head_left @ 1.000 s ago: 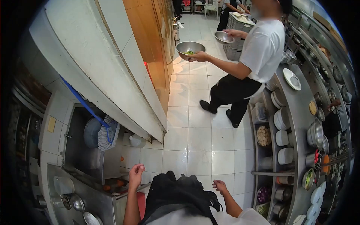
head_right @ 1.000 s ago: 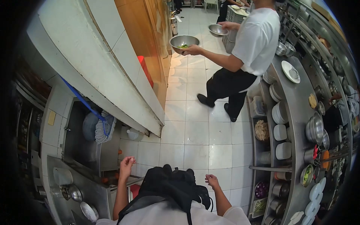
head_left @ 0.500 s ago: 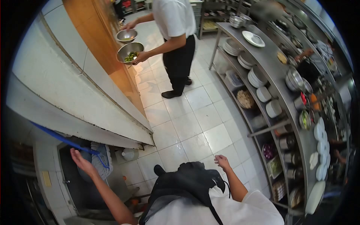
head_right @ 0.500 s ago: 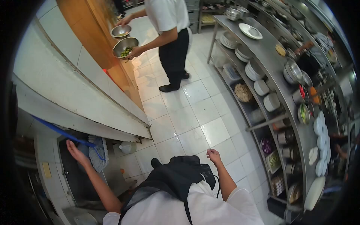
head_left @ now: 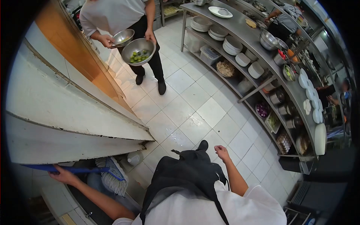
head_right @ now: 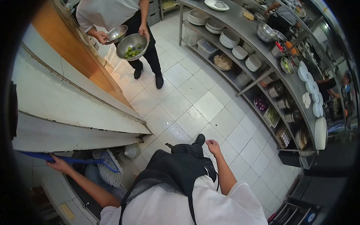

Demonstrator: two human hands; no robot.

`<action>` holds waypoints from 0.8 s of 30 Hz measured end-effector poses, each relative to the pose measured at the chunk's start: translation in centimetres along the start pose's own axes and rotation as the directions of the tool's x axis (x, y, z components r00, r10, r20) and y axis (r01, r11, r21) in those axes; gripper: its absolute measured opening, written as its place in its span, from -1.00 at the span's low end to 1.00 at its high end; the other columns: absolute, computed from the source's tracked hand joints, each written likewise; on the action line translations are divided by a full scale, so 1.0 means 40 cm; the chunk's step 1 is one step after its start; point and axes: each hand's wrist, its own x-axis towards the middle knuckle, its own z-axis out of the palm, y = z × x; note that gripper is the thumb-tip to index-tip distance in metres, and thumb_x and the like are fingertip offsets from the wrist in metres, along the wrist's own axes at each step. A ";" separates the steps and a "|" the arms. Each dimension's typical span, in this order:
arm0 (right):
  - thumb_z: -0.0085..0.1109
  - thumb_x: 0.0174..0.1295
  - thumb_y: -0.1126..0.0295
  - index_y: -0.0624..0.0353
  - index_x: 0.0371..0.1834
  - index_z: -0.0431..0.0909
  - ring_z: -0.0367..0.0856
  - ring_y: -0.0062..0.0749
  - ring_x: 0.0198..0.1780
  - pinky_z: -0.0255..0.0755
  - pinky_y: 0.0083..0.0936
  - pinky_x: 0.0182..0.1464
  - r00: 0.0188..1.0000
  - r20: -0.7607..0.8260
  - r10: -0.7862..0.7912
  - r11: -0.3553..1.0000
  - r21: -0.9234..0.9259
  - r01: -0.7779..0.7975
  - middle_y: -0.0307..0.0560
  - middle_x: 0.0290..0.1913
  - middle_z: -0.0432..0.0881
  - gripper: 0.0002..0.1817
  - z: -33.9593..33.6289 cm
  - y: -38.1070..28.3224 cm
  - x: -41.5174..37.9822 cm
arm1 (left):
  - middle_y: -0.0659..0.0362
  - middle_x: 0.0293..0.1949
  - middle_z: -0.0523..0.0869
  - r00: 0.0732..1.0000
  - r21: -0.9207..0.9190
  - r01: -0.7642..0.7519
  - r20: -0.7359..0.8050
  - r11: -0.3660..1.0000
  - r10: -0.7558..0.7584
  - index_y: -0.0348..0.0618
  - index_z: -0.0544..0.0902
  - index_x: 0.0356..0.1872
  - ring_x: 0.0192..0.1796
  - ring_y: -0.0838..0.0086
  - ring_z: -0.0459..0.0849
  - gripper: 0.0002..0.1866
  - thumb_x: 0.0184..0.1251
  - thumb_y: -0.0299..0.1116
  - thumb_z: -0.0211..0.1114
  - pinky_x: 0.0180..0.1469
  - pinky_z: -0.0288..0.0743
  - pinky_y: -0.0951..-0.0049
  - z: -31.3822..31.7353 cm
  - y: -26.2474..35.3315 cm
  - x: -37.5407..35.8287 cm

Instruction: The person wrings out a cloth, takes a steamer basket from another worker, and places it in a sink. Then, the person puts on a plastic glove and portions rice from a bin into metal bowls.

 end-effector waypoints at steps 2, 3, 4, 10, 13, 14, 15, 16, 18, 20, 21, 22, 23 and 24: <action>0.08 0.10 0.14 0.23 -0.22 0.51 0.48 -0.53 -0.38 0.33 -0.60 -0.38 0.994 -0.003 0.111 0.994 -0.010 -0.111 -0.18 -0.37 0.55 -0.64 0.003 0.024 -0.035 | -0.19 -0.05 0.45 0.981 -0.334 0.193 0.090 0.923 -0.173 -0.47 0.30 0.05 -0.01 0.24 0.48 -0.52 0.24 -0.29 0.12 0.09 0.32 0.34 0.010 -0.006 0.008; 0.08 0.11 0.12 0.22 -0.22 0.51 0.48 -0.53 -0.38 0.32 -0.60 -0.42 0.991 -0.001 0.134 0.991 0.007 -0.134 -0.17 -0.37 0.55 -0.63 0.006 0.029 -0.053 | -0.17 -0.10 0.49 0.979 -0.258 0.195 0.111 0.946 -0.172 -0.48 0.32 0.03 -0.07 0.26 0.52 -0.53 0.24 -0.28 0.13 0.03 0.37 0.36 0.008 -0.008 0.014; 0.08 0.11 0.12 0.22 -0.22 0.51 0.48 -0.53 -0.38 0.32 -0.60 -0.42 0.991 -0.006 0.131 0.991 0.009 -0.131 -0.17 -0.37 0.55 -0.63 0.011 0.032 -0.066 | -0.16 -0.15 0.52 0.976 -0.181 0.194 0.131 0.964 -0.172 -0.49 0.34 0.00 -0.13 0.27 0.55 -0.54 0.24 -0.28 0.13 -0.03 0.43 0.38 0.006 -0.010 0.018; 0.05 0.12 0.12 0.22 -0.15 0.50 0.52 -0.45 -0.32 0.39 -0.52 -0.29 0.979 0.103 0.177 0.977 -0.142 -0.162 -0.11 -0.31 0.56 -0.60 0.013 0.035 -0.033 | -0.11 -0.22 0.56 0.976 -0.216 0.203 0.126 0.955 -0.179 -0.47 0.36 -0.01 -0.28 0.34 0.61 -0.55 0.27 -0.24 0.10 -0.23 0.53 0.44 0.032 -0.095 0.021; 0.04 0.12 0.12 0.26 -0.15 0.49 0.53 -0.44 -0.33 0.41 -0.52 -0.26 0.988 0.141 0.062 0.981 -0.193 -0.034 -0.07 -0.30 0.56 -0.59 0.026 0.025 0.049 | -0.10 -0.24 0.57 0.969 -0.221 0.233 0.135 0.947 -0.207 -0.48 0.35 0.00 -0.28 0.34 0.61 -0.55 0.27 -0.25 0.09 -0.21 0.53 0.45 0.030 -0.071 0.014; 0.03 0.13 0.13 0.28 -0.16 0.49 0.53 -0.43 -0.33 0.41 -0.52 -0.25 0.987 0.158 -0.020 0.971 -0.233 0.057 -0.07 -0.30 0.56 -0.59 0.026 0.035 0.075 | -0.10 -0.24 0.57 0.969 -0.228 0.232 0.134 0.945 -0.206 -0.48 0.35 0.00 -0.28 0.34 0.61 -0.55 0.27 -0.25 0.09 -0.21 0.53 0.45 0.030 -0.069 0.013; 0.03 0.13 0.13 0.28 -0.16 0.49 0.53 -0.43 -0.33 0.41 -0.52 -0.25 0.988 0.152 -0.025 0.972 -0.228 0.059 -0.07 -0.30 0.56 -0.59 0.021 0.004 0.073 | -0.10 -0.24 0.57 0.972 -0.221 0.222 0.130 0.950 -0.197 -0.48 0.35 0.00 -0.28 0.34 0.61 -0.56 0.27 -0.26 0.09 -0.21 0.53 0.45 0.030 -0.070 0.012; 0.03 0.13 0.14 0.29 -0.16 0.49 0.53 -0.43 -0.33 0.42 -0.52 -0.25 0.987 0.163 -0.014 0.990 -0.138 0.036 -0.06 -0.30 0.56 -0.60 0.018 -0.048 0.063 | -0.10 -0.25 0.57 0.974 -0.214 0.212 0.128 0.953 -0.188 -0.48 0.35 0.00 -0.28 0.33 0.61 -0.56 0.27 -0.27 0.09 -0.21 0.53 0.45 0.031 -0.076 0.011; 0.03 0.14 0.15 0.29 -0.16 0.49 0.53 -0.43 -0.32 0.42 -0.53 -0.24 0.986 0.169 -0.006 0.999 -0.040 0.013 -0.05 -0.30 0.56 -0.60 0.026 -0.090 0.060 | -0.09 -0.24 0.57 0.978 -0.265 0.203 0.109 0.943 -0.179 -0.47 0.36 0.00 -0.28 0.34 0.61 -0.58 0.27 -0.29 0.09 -0.22 0.53 0.44 0.039 -0.099 0.011; 0.03 0.14 0.16 0.29 -0.17 0.49 0.54 -0.43 -0.31 0.43 -0.54 -0.25 0.976 0.214 -0.026 0.997 -0.059 0.040 -0.05 -0.30 0.56 -0.62 0.035 -0.093 0.069 | -0.09 -0.24 0.57 0.980 -0.255 0.195 0.090 0.947 -0.178 -0.46 0.37 -0.01 -0.26 0.35 0.60 -0.60 0.28 -0.31 0.08 -0.22 0.53 0.43 0.042 -0.097 0.013; 0.04 0.14 0.17 0.29 -0.17 0.49 0.54 -0.44 -0.33 0.43 -0.55 -0.26 0.968 0.240 -0.067 0.997 -0.030 0.076 -0.05 -0.30 0.57 -0.62 0.041 -0.082 0.073 | -0.09 -0.22 0.57 0.978 -0.244 0.203 0.092 0.949 -0.185 -0.47 0.36 0.00 -0.25 0.35 0.60 -0.60 0.28 -0.32 0.08 -0.21 0.53 0.43 0.041 -0.096 0.011; 0.04 0.14 0.17 0.29 -0.17 0.49 0.54 -0.44 -0.33 0.43 -0.55 -0.26 0.970 0.233 -0.068 0.997 -0.025 0.076 -0.05 -0.30 0.57 -0.62 0.043 -0.070 0.076 | -0.09 -0.22 0.57 0.978 -0.251 0.202 0.096 0.947 -0.184 -0.47 0.36 0.00 -0.25 0.35 0.60 -0.60 0.28 -0.32 0.08 -0.21 0.53 0.43 0.041 -0.096 0.012; 0.05 0.14 0.16 0.29 -0.17 0.49 0.54 -0.43 -0.34 0.44 -0.54 -0.25 0.969 0.243 -0.044 0.997 -0.058 0.060 -0.04 -0.31 0.57 -0.62 0.047 -0.060 0.081 | -0.09 -0.22 0.57 0.979 -0.241 0.199 0.092 0.950 -0.182 -0.47 0.36 0.00 -0.25 0.35 0.60 -0.60 0.28 -0.32 0.08 -0.22 0.53 0.43 0.042 -0.100 0.013; 0.05 0.14 0.16 0.29 -0.16 0.49 0.55 -0.43 -0.35 0.44 -0.53 -0.25 0.967 0.254 -0.018 0.995 -0.092 0.042 -0.04 -0.31 0.57 -0.61 0.050 -0.051 0.082 | -0.10 -0.22 0.56 0.980 -0.229 0.196 0.088 0.954 -0.180 -0.47 0.36 0.00 -0.25 0.35 0.60 -0.60 0.28 -0.32 0.08 -0.22 0.53 0.43 0.043 -0.104 0.014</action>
